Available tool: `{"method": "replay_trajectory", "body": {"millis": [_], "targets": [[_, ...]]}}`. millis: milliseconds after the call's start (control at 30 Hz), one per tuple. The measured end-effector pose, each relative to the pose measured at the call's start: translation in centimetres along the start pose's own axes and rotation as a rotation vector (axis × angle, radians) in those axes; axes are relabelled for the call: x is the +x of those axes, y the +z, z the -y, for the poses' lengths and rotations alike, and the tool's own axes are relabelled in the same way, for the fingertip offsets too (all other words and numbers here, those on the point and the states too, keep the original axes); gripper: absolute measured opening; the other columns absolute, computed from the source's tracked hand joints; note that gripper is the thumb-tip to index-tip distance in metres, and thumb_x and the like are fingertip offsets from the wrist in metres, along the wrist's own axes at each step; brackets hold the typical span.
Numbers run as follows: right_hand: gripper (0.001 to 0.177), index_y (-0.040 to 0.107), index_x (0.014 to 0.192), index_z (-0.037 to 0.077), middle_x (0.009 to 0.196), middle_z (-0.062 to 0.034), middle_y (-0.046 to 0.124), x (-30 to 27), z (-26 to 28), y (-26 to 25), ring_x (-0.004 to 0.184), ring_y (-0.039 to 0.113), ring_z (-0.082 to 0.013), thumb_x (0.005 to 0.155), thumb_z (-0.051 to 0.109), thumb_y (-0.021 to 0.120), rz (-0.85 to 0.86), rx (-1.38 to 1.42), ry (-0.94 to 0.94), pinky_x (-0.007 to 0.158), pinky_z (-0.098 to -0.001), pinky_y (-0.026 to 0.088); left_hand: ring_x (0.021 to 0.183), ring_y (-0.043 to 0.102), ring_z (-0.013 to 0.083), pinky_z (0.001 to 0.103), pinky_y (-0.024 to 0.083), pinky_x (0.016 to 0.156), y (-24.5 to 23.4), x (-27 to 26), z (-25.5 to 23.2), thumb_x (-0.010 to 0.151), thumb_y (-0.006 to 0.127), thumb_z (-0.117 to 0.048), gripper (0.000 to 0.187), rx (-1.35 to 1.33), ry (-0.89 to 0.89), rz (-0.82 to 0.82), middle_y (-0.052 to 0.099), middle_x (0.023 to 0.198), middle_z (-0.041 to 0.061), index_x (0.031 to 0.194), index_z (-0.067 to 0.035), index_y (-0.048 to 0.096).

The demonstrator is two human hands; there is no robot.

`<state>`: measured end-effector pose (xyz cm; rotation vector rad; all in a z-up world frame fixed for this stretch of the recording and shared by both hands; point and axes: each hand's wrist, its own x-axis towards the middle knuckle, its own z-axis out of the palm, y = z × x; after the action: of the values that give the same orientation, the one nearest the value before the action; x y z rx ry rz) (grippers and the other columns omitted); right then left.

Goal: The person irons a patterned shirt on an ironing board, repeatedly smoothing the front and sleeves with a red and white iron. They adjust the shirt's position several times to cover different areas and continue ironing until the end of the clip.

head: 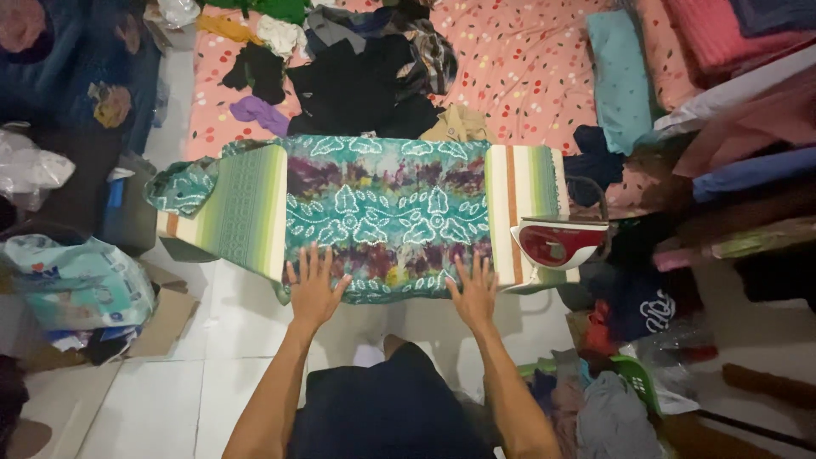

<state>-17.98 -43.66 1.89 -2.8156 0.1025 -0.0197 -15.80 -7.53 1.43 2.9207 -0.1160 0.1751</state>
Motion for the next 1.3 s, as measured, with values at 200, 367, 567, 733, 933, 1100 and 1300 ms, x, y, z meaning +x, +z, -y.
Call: {"method": "replay_trajectory", "body": {"millis": [200,367,567,733,933,1100,1300], "targets": [[0.055,0.05,0.156,0.02,0.169,-0.0194,0.034,-1.1,-1.6,-1.6,0.155,0.031,-0.0435,0.105,0.039,0.06,-0.018,0.055,0.095,0.119,-0.0726,0.023,0.16,0.022,0.0387,0.065,0.0,0.127,2.6,0.3,-0.7,0.101,0.039,-0.074,0.086,0.15,-0.041,-0.014,0.027,0.173,0.021,0.161,-0.011,0.04],[0.022,0.075,0.116,0.016,0.122,-0.0125,0.07,-1.2,-5.0,-0.2,0.118,0.068,-0.0334,0.097,0.028,0.073,-0.367,0.151,0.239,0.101,-0.0485,0.054,0.16,0.018,0.0361,0.065,-0.008,0.126,2.5,1.7,-3.5,0.102,0.041,-0.07,0.085,0.053,0.07,0.111,0.021,0.174,0.018,0.165,-0.014,0.032],[0.055,0.049,0.117,0.014,0.101,-0.0072,0.057,1.4,-13.6,1.3,0.096,0.068,-0.0309,0.084,0.039,0.085,-0.611,0.435,0.798,0.092,-0.0493,0.052,0.161,0.008,0.0346,0.063,-0.004,0.127,1.8,3.3,-7.6,0.108,0.033,-0.061,0.073,-0.027,0.259,0.333,0.013,0.175,0.014,0.167,-0.019,0.022],[0.083,0.044,0.147,0.002,0.138,-0.0273,0.052,3.8,-14.0,-3.2,0.133,0.054,-0.0455,0.083,0.028,0.091,-0.799,0.591,0.668,0.115,-0.0508,0.043,0.16,0.011,0.0343,0.065,-0.001,0.125,2.9,3.5,-8.4,0.103,0.038,-0.066,0.075,0.021,0.4,0.329,0.015,0.174,0.01,0.166,-0.03,0.023],[0.046,0.062,0.123,0.008,0.111,-0.0213,0.066,6.1,-14.4,-6.0,0.11,0.067,-0.0406,0.085,0.024,0.082,-0.787,0.581,0.616,0.094,-0.0498,0.051,0.157,0.024,0.0277,0.063,0.003,0.127,4.4,4.3,-7.8,0.1,0.044,-0.064,0.067,0.045,0.424,0.094,0.027,0.172,0.003,0.161,-0.039,0.034],[0.042,0.067,0.109,-0.003,0.09,-0.0323,0.066,7.5,-13.3,-8.2,0.087,0.066,-0.0519,0.081,0.02,0.089,-0.785,0.487,0.474,0.077,-0.0542,0.05,0.159,0.024,0.028,0.062,0.004,0.127,3.4,5.1,-8.5,0.101,0.037,-0.071,0.075,0.08,0.288,0.14,0.03,0.171,0.008,0.164,-0.029,0.033],[0.037,0.074,0.091,0.006,0.068,-0.0158,0.069,8.2,-10.8,-12.0,0.058,0.07,-0.0281,0.079,0.034,0.095,-0.527,0.472,0.465,0.06,-0.039,0.053,0.159,0.023,0.03,0.064,0.003,0.126,4.0,5.5,-8.4,0.102,0.037,-0.071,0.078,0.032,0.248,0.123,0.027,0.172,0.008,0.165,-0.026,0.032]]}}
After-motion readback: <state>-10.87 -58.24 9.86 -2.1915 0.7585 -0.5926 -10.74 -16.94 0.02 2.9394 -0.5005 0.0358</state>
